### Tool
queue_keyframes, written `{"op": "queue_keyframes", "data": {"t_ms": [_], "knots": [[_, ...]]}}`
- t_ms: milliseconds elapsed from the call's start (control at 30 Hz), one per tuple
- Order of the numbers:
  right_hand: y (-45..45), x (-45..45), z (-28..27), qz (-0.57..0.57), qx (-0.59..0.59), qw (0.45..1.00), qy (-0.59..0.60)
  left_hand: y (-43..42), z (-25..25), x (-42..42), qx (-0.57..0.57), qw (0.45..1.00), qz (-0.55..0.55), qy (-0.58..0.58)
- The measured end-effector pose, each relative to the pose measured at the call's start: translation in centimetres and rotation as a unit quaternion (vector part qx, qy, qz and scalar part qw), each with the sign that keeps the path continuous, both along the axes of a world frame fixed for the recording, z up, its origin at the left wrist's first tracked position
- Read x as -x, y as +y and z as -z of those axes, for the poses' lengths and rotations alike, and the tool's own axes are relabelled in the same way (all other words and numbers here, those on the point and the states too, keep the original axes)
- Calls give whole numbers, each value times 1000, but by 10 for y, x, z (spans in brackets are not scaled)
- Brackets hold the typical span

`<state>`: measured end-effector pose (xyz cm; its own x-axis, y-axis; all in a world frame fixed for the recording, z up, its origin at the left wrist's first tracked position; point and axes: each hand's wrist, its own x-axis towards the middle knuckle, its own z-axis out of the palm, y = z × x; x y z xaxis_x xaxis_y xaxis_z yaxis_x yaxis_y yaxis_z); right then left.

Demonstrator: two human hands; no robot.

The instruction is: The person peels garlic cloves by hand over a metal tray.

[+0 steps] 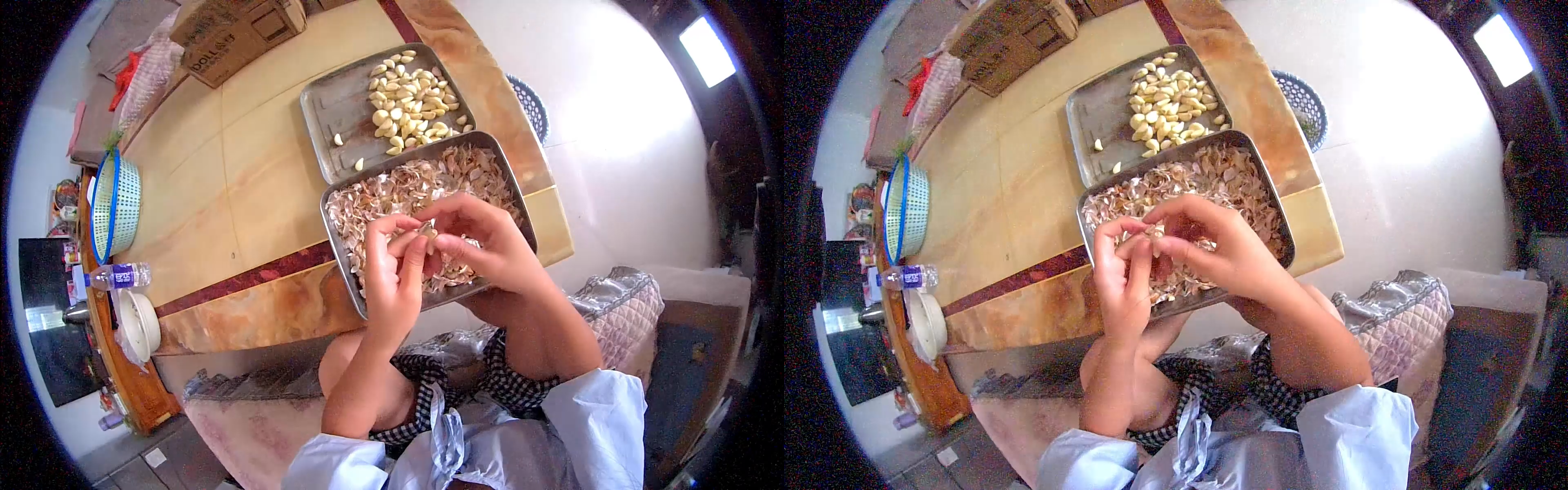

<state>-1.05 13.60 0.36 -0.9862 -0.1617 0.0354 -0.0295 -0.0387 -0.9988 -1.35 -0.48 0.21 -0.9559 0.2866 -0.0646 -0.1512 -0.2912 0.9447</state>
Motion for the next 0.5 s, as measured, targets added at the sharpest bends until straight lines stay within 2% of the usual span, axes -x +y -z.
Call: {"op": "queue_keyframes", "data": {"t_ms": [67,133,233,300,333,367,400,467,500], "knots": [[1,1,-2,2,146,986,-82,0,-1,2,53,999,1,11],[3,2,5,-10,143,985,-92,0,-1,2,47,999,2,10],[-5,2,7,-38,207,972,-106,2,0,1,30,1000,-8,3],[-16,2,5,8,352,922,-158,3,2,5,14,1000,-23,0],[-18,2,4,5,349,924,-156,3,7,8,76,994,-42,67],[-18,3,2,5,427,880,-208,3,8,11,136,980,-61,133],[-19,5,1,6,500,826,-259,2,7,13,132,980,-66,135],[-16,11,3,-16,518,816,-254,-2,3,16,151,974,-75,153],[-15,16,0,12,526,807,-267,-4,8,18,127,978,-83,144]]}}
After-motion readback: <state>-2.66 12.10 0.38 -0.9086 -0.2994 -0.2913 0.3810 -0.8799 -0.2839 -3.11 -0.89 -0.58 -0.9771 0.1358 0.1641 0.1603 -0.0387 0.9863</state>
